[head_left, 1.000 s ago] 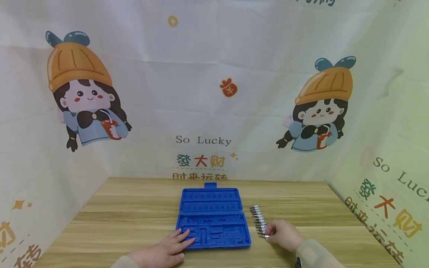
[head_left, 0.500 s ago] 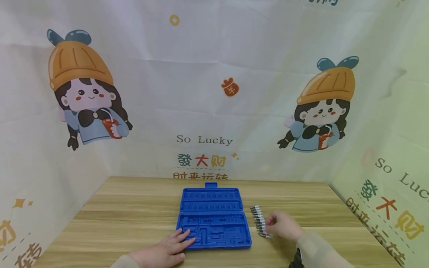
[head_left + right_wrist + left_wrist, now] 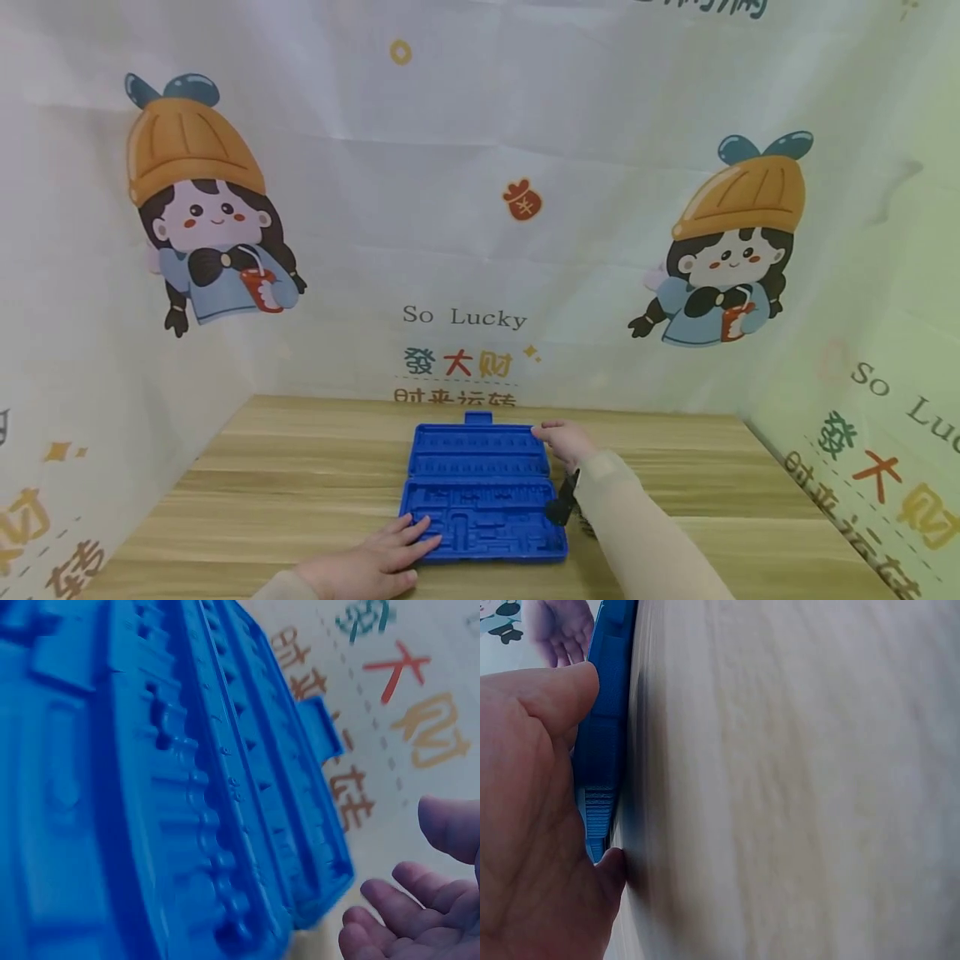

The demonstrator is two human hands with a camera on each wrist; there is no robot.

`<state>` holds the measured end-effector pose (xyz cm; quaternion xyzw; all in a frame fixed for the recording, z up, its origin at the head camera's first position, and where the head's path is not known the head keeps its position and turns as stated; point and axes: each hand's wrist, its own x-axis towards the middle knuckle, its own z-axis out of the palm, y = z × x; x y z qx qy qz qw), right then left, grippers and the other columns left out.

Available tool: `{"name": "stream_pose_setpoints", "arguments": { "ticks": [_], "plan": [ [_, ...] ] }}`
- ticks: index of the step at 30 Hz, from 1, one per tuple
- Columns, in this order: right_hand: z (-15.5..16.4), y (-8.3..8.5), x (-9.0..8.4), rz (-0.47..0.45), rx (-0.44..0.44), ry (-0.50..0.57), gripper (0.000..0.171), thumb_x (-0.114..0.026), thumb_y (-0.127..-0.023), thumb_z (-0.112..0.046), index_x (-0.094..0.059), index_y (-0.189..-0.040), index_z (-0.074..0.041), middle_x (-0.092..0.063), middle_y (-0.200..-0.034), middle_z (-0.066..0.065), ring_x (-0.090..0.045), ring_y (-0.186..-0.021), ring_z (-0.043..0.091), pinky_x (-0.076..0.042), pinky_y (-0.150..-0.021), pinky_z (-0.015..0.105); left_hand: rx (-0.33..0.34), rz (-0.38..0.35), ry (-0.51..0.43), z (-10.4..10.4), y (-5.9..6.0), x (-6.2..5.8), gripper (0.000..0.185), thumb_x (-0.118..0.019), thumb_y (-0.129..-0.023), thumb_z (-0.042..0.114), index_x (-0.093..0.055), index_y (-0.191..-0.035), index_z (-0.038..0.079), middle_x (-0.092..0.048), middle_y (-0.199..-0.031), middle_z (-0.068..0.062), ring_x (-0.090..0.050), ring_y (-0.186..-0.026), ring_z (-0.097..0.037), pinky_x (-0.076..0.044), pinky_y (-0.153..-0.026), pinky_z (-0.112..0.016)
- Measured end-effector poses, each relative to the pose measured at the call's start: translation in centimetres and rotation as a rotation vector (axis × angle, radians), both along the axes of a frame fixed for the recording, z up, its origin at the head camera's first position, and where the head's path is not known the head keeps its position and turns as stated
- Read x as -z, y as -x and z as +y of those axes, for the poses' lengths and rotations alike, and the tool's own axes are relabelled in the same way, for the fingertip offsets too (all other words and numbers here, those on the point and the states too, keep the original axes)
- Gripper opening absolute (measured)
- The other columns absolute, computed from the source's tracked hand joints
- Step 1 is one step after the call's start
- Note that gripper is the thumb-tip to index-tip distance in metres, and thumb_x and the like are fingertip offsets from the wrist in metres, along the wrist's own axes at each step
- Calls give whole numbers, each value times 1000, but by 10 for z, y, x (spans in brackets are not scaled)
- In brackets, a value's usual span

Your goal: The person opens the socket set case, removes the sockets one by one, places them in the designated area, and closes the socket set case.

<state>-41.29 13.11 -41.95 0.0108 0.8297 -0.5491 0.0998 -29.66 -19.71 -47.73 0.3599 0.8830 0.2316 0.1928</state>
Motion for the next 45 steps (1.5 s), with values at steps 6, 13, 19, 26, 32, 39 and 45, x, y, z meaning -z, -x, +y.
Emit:
{"name": "stream_pose_setpoints", "arguments": {
  "ticks": [6, 13, 19, 26, 32, 39, 45],
  "plan": [
    [-3, 24, 22, 19, 99, -64, 47, -54, -98, -21, -49, -132, 12, -60, -112, 28, -58, -96, 36, -45, -91, 49, -6, 3, -22, 11, -10, -10, 55, -42, -102, 40, -30, -153, 21, -21, -157, -16, -10, -143, -45, -22, -108, -59],
    [20, 91, 72, -48, 21, 294, 62, -60, -94, -31, -42, -142, 4, -35, -148, 26, -20, -139, 47, -18, -112, 54, -34, -38, -24, 10, -9, -10, 55, -41, -102, 43, -28, -153, 28, -18, -159, -11, -7, -145, -39, -20, -109, -61],
    [0, 19, -12, 67, 60, 249, 59, -54, -99, -19, -29, -146, 6, -31, -150, 27, -45, -128, 39, -41, -99, 43, -80, -36, 5, 13, -12, -21, 53, -45, -101, 38, -32, -152, 28, -20, -159, -10, -8, -145, -40, -20, -108, -63],
    [-1, 4, -30, 299, 2, 6, 51, -54, -100, -23, -40, -143, 2, -36, -145, 28, -35, -134, 42, -33, -104, 54, -101, -37, 19, 11, -13, -25, 52, -44, -101, 40, -32, -151, 33, -18, -160, -6, -6, -145, -37, -19, -108, -63],
    [3, -6, -33, 391, -26, -50, 39, -51, -102, -20, -52, -136, -1, -49, -138, 21, -44, -129, 36, -37, -103, 52, -61, -24, 30, 4, -8, -20, 53, -37, -102, 47, -25, -153, 36, -14, -161, -4, -4, -146, -34, -18, -108, -63],
    [10, -24, -31, 450, -62, -89, 35, -52, -101, -15, -57, -133, -2, -55, -132, 17, -51, -122, 34, -40, -99, 51, -78, 109, 106, 9, -14, -21, 55, -42, -100, 47, -31, -152, 32, -22, -159, -4, -13, -145, -33, -19, -110, -59],
    [18, -39, -24, 461, -79, -151, 32, -54, -100, -15, -61, -129, -7, -60, -123, 8, -57, -111, 25, -45, -92, 47, -54, 273, 48, 18, -21, -40, 53, -47, -100, 41, -39, -149, 20, -25, -158, -7, -14, -145, -35, -19, -109, -61]
  ]
}}
